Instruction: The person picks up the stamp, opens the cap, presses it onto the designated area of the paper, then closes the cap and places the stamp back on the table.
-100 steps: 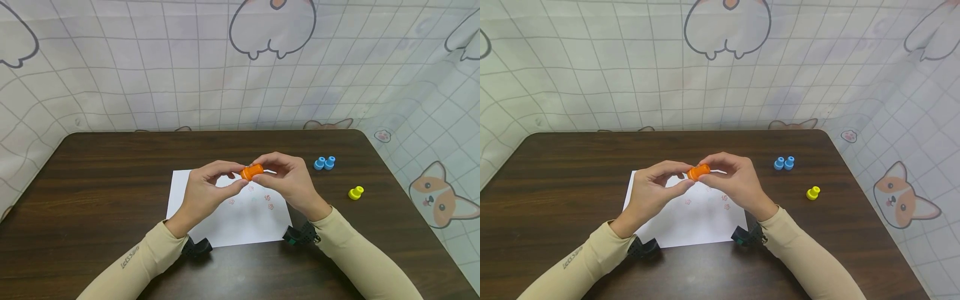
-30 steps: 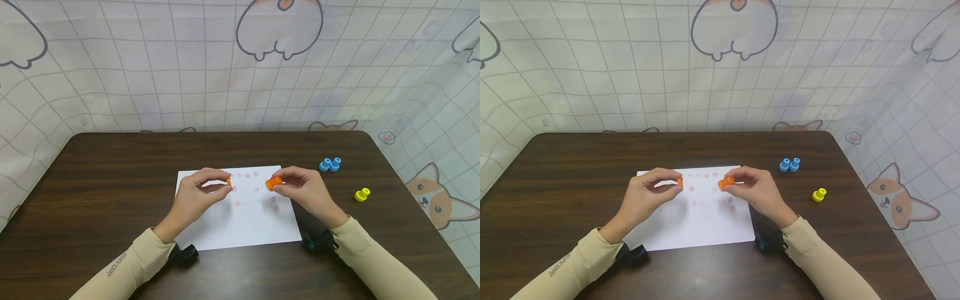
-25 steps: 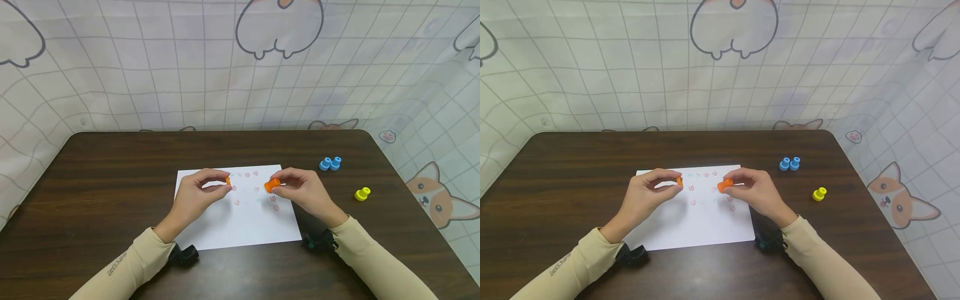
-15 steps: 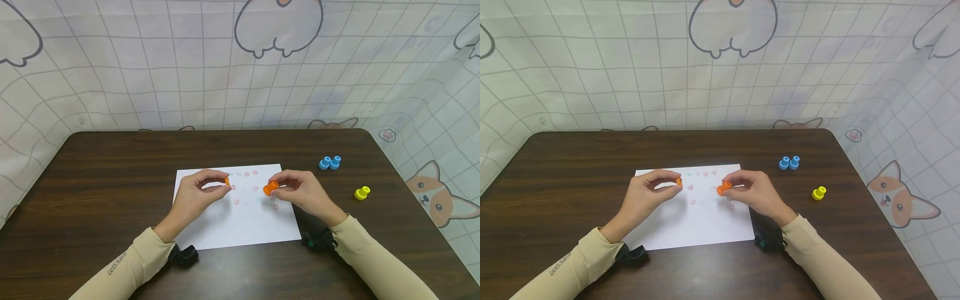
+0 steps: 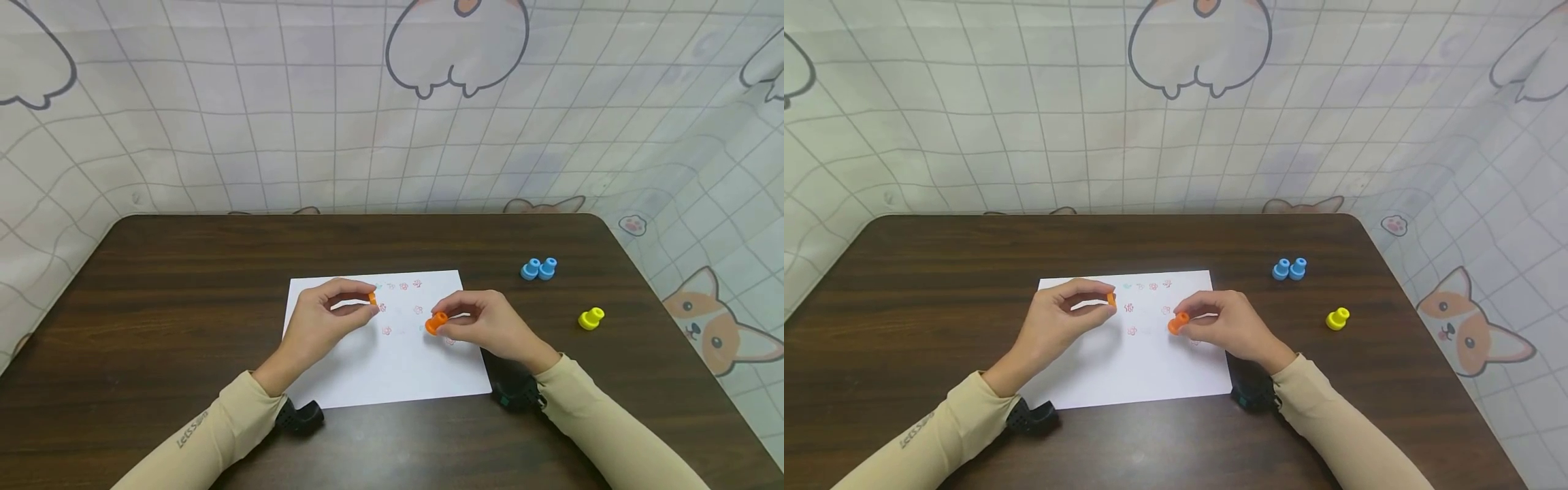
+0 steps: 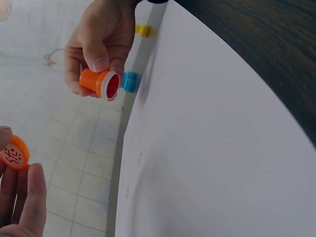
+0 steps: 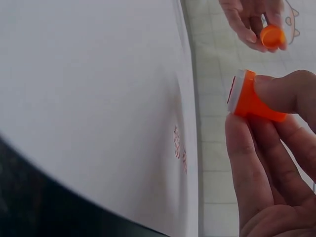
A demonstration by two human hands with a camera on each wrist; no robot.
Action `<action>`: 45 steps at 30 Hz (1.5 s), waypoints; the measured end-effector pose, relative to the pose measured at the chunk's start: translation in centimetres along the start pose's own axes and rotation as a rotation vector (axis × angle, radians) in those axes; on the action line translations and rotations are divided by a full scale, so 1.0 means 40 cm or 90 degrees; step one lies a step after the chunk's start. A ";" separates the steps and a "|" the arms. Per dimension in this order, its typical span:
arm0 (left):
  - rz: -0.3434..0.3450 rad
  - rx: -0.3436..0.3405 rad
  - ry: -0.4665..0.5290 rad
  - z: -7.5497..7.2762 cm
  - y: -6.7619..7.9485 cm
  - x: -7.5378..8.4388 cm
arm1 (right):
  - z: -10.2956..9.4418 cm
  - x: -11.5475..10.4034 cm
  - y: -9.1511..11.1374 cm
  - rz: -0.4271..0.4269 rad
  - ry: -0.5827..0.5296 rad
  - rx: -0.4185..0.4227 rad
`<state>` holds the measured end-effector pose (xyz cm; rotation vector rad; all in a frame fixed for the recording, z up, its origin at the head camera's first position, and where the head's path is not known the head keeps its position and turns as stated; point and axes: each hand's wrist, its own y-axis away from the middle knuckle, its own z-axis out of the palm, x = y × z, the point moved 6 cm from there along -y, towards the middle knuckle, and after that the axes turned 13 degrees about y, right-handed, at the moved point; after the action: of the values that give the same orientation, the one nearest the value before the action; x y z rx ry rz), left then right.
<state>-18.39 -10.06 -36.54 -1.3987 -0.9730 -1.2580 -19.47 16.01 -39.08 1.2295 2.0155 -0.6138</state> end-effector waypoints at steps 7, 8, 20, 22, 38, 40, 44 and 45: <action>-0.009 0.000 -0.002 0.002 0.002 -0.002 | 0.014 0.003 0.000 0.005 0.017 -0.026; -0.010 0.000 -0.003 0.002 0.003 -0.002 | 0.015 0.002 0.000 0.006 0.020 -0.029; -0.011 -0.014 0.040 0.007 0.001 -0.013 | 0.026 0.003 0.000 0.000 0.043 -0.054; -0.016 -0.013 0.044 0.008 0.001 -0.014 | 0.029 0.005 -0.001 0.002 0.052 -0.058; -0.030 -0.022 0.050 0.011 0.001 -0.023 | 0.035 0.004 0.000 -0.009 0.094 -0.057; -0.033 -0.023 0.049 0.011 0.002 -0.023 | 0.036 0.002 0.000 -0.017 0.097 -0.053; -0.034 -0.028 0.052 0.012 0.003 -0.022 | 0.037 -0.004 0.001 -0.030 0.099 -0.046; -0.034 -0.030 0.053 0.013 0.002 -0.021 | 0.037 -0.005 0.001 -0.034 0.099 -0.044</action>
<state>-18.31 -9.55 -37.37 -1.3526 -0.9345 -1.3767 -18.89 14.88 -39.89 1.2177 2.1850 -0.4818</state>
